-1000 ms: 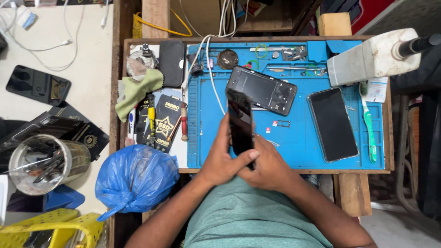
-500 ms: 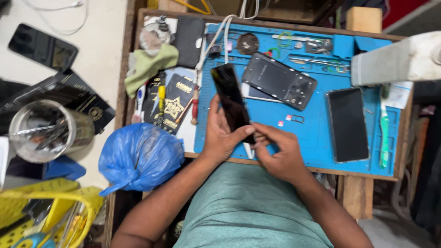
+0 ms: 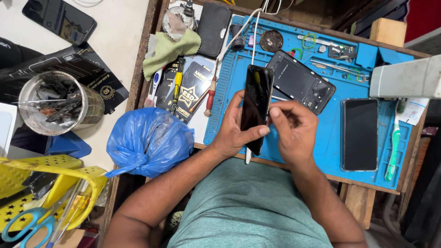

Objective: The person works on a disassembled smartphone, connecting a charging cable to test power and then inserting a SIM card. The device powers on and shows a charging icon. The person handles the phone and a SIM card while seated at a cluttered workbench.

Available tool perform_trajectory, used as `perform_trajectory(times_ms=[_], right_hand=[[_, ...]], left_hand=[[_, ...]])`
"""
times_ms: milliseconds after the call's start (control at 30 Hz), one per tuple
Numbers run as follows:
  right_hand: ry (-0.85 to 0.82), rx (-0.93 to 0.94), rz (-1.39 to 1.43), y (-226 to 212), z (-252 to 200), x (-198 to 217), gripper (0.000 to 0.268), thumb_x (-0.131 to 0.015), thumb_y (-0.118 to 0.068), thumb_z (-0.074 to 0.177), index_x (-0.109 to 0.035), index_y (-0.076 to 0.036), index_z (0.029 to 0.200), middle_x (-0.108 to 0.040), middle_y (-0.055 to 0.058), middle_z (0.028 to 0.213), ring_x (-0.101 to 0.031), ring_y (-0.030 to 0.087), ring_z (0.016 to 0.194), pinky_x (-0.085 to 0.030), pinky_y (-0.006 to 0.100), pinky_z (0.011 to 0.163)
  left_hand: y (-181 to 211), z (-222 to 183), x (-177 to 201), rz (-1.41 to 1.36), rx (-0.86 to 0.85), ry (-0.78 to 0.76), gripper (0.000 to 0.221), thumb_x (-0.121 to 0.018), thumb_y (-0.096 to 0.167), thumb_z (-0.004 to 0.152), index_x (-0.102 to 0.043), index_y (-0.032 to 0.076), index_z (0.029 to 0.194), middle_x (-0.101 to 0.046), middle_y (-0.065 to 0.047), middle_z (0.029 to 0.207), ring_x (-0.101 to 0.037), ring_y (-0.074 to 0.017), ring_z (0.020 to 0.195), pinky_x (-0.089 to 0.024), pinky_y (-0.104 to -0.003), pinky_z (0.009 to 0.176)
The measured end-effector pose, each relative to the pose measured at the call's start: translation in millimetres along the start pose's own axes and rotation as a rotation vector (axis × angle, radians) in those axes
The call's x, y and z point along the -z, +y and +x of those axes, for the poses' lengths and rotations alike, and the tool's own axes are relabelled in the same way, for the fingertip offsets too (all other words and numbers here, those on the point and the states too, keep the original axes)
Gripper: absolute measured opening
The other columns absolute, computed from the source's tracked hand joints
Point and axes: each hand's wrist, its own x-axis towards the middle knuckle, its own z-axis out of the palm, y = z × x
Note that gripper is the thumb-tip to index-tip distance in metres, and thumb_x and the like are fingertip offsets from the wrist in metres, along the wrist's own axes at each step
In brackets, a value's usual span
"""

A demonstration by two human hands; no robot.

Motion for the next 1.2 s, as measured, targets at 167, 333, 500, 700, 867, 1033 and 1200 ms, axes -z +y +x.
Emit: perform_trajectory(times_ms=[167, 333, 500, 700, 867, 1033, 1200], right_hand=[[0.012, -0.001, 0.122, -2, 5, -6, 0.008, -0.069, -0.005, 0.103, -0.069, 0.003, 0.106, -0.070, 0.005, 0.094, -0.063, 0.008, 0.082, -0.051, 0.023, 0.075], [-0.003, 0.082, 0.058, -6, 4, -5, 0.007, -0.069, -0.006, 0.105, -0.069, 0.001, 0.105, -0.071, 0.006, 0.100, -0.063, 0.008, 0.087, -0.052, 0.022, 0.080], [0.029, 0.076, 0.054, -4, 3, -4, 0.005, -0.071, -0.003, 0.102, -0.069, 0.002, 0.103, -0.070, 0.006, 0.099, -0.060, 0.007, 0.085, -0.049, 0.021, 0.076], [0.081, -0.001, 0.090, 1, 5, -6, 0.005, -0.072, -0.002, 0.101, -0.070, 0.001, 0.099, -0.068, 0.005, 0.094, -0.054, 0.006, 0.078, -0.043, 0.021, 0.068], [0.032, 0.015, 0.147, 1, 7, -1, 0.009, -0.072, -0.007, 0.101, -0.069, 0.001, 0.099, -0.069, 0.006, 0.097, -0.058, 0.008, 0.083, -0.047, 0.023, 0.076], [0.055, -0.041, 0.233, 13, 7, 6, 0.010, -0.073, -0.010, 0.101, -0.069, -0.001, 0.099, -0.069, 0.006, 0.096, -0.058, 0.009, 0.081, -0.048, 0.023, 0.074], [0.056, -0.083, 0.453, 26, 11, 15, 0.009, -0.070, -0.010, 0.103, -0.068, -0.001, 0.101, -0.071, 0.007, 0.094, -0.065, 0.012, 0.079, -0.054, 0.026, 0.074]], left_hand=[[4, 0, -2, 0.024, -0.002, 0.001, 0.084, -0.082, 0.017, 0.093, -0.028, 0.004, 0.156, -0.062, -0.009, 0.125, -0.062, -0.0167, 0.117, -0.051, -0.032, 0.104], [6, -1, -4, 0.089, -0.058, -0.009, 0.085, -0.082, 0.020, 0.094, -0.026, 0.004, 0.157, -0.059, -0.011, 0.133, -0.060, -0.0180, 0.127, -0.049, -0.035, 0.114], [5, -1, -6, 0.183, -0.087, -0.002, 0.086, -0.081, 0.021, 0.095, -0.026, 0.003, 0.157, -0.055, -0.012, 0.138, -0.057, -0.0184, 0.132, -0.048, -0.036, 0.117], [1, -1, -6, 0.270, -0.101, 0.058, 0.087, -0.084, 0.021, 0.093, -0.027, 0.002, 0.155, -0.055, -0.012, 0.137, -0.056, -0.0189, 0.131, -0.048, -0.036, 0.116], [-1, -2, -10, 0.331, -0.146, 0.061, 0.090, -0.085, 0.022, 0.091, -0.026, 0.003, 0.155, -0.052, -0.011, 0.139, -0.055, -0.0187, 0.132, -0.047, -0.035, 0.116], [-4, -3, -10, 0.352, -0.154, 0.081, 0.095, -0.086, 0.023, 0.090, -0.024, 0.002, 0.158, -0.051, -0.012, 0.142, -0.053, -0.0194, 0.135, -0.047, -0.036, 0.118], [1, -6, -8, 0.491, -0.215, 0.050, 0.101, -0.082, 0.023, 0.093, -0.014, -0.001, 0.164, -0.045, -0.017, 0.154, -0.049, -0.0244, 0.145, -0.043, -0.038, 0.122]])
